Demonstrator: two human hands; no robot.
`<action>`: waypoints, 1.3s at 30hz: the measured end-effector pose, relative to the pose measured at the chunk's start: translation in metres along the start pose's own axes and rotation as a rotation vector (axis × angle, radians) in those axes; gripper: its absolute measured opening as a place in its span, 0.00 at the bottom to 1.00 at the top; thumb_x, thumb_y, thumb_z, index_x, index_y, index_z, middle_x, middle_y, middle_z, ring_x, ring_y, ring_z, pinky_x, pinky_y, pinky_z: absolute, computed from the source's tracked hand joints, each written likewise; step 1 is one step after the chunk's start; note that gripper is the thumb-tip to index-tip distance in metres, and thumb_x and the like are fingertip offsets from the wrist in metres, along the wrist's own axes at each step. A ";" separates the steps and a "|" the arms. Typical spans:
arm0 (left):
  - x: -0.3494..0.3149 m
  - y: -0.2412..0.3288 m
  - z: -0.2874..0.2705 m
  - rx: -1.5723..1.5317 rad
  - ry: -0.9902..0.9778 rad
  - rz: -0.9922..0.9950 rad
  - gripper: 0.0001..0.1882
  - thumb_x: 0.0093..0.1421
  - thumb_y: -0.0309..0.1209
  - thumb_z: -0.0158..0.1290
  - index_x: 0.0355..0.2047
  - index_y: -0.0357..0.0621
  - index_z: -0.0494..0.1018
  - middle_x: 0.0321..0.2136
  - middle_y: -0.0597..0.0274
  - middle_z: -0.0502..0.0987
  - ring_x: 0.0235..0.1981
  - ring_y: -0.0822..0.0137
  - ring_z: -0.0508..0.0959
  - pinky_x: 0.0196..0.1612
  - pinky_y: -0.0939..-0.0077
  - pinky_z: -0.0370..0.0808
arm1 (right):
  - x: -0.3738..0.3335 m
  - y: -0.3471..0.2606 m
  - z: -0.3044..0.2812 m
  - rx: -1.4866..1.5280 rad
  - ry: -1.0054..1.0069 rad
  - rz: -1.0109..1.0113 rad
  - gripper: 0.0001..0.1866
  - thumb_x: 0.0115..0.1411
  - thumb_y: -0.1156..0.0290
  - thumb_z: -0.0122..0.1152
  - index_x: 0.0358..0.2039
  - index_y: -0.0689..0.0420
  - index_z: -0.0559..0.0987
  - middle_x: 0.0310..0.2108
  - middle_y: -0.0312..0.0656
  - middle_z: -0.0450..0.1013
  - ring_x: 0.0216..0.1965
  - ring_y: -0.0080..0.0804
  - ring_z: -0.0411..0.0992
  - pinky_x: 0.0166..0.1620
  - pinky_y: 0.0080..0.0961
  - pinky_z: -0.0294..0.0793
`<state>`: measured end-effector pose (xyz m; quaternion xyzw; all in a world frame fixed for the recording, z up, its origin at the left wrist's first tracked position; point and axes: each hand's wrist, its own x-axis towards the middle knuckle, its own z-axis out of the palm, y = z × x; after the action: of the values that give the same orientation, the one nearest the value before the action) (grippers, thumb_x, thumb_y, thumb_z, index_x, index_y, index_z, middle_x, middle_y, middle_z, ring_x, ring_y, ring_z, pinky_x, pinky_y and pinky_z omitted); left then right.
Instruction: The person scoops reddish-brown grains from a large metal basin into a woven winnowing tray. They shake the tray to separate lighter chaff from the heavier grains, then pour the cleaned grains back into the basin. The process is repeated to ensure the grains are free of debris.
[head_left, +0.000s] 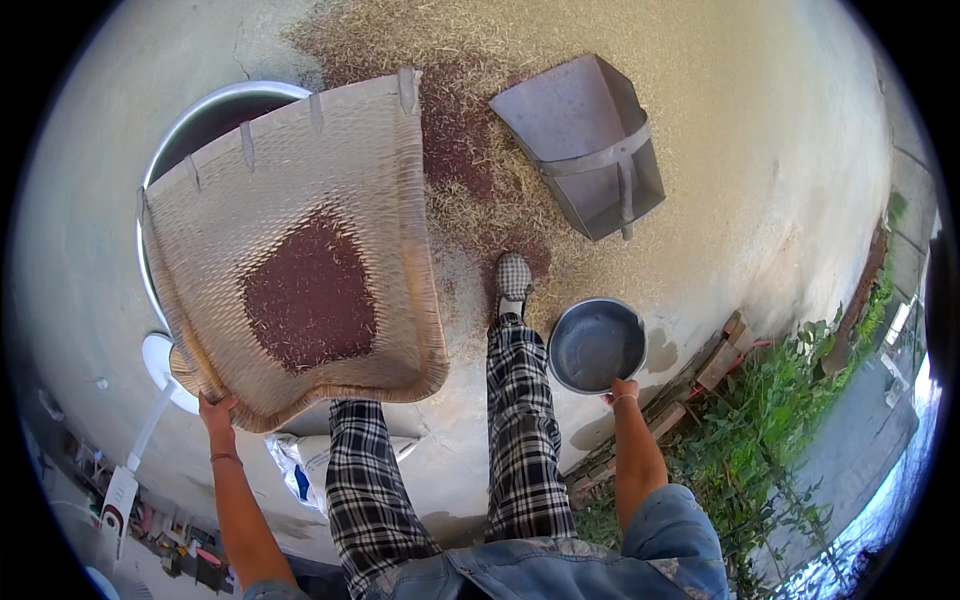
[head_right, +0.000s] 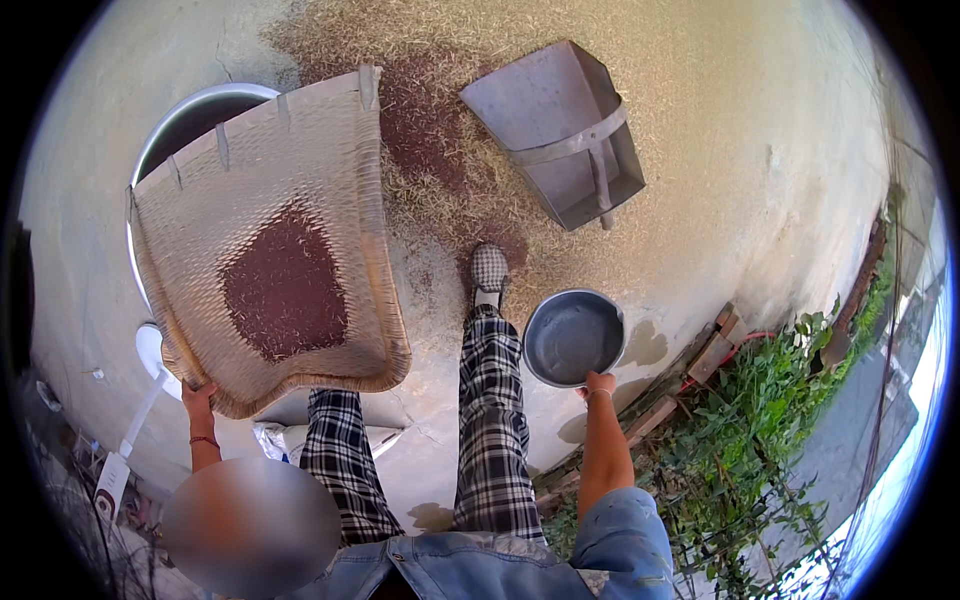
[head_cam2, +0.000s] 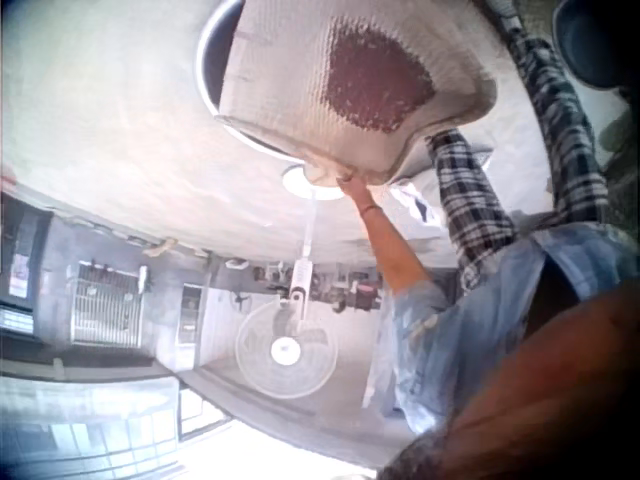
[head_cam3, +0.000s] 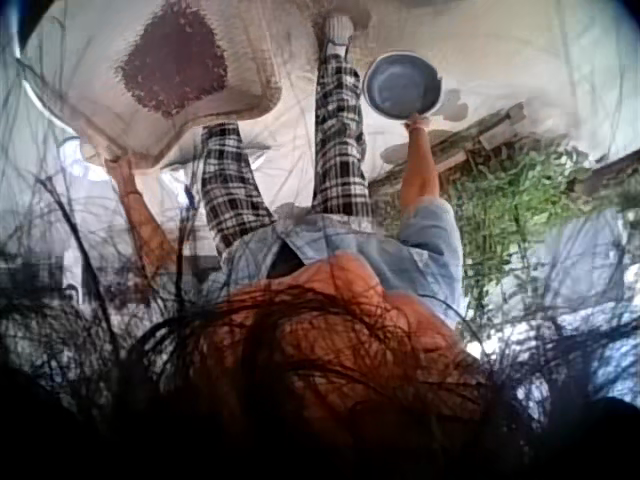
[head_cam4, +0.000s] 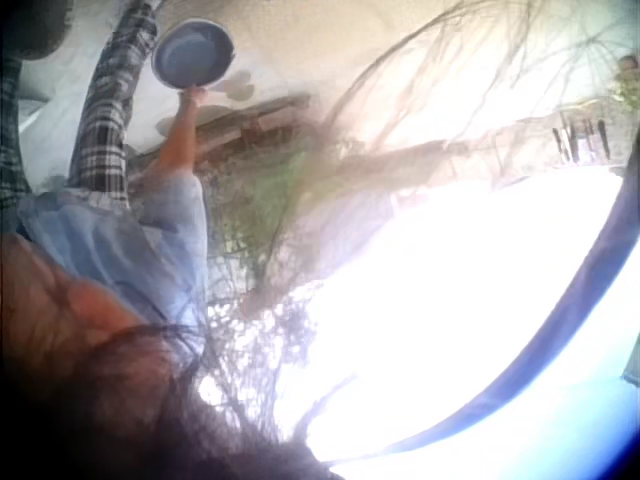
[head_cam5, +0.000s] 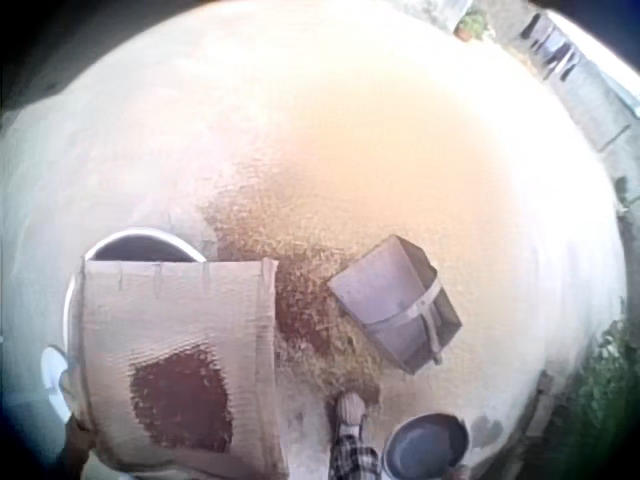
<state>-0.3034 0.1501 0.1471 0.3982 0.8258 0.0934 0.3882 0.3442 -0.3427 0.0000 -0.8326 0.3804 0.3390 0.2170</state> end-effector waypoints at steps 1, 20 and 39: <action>0.001 0.002 -0.001 -0.027 -0.003 -0.005 0.33 0.37 0.13 0.53 0.48 0.37 0.64 0.39 0.59 0.72 0.38 0.64 0.73 0.43 0.73 0.70 | 0.015 0.022 0.000 -0.040 0.023 0.101 0.14 0.48 0.82 0.48 0.38 0.65 0.68 0.30 0.53 0.71 0.22 0.46 0.73 0.17 0.39 0.76; -0.014 0.012 -0.013 -0.108 -0.022 -0.065 0.37 0.39 0.10 0.50 0.54 0.37 0.59 0.43 0.58 0.69 0.43 0.61 0.70 0.49 0.69 0.68 | 0.029 -0.014 0.141 -0.285 -0.093 -1.110 0.23 0.48 0.79 0.58 0.47 0.58 0.69 0.35 0.48 0.71 0.34 0.40 0.72 0.36 0.34 0.72; -0.011 0.020 -0.012 -0.032 -0.014 -0.039 0.34 0.37 0.12 0.51 0.50 0.35 0.62 0.38 0.58 0.72 0.38 0.62 0.72 0.43 0.72 0.70 | 0.072 -0.132 0.056 -0.672 0.190 -0.867 0.15 0.40 0.66 0.60 0.25 0.64 0.73 0.29 0.58 0.73 0.36 0.56 0.71 0.41 0.43 0.69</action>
<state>-0.2961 0.1574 0.1713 0.3764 0.8291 0.0964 0.4021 0.4592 -0.2619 -0.0772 -0.9632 -0.1081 0.2449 0.0238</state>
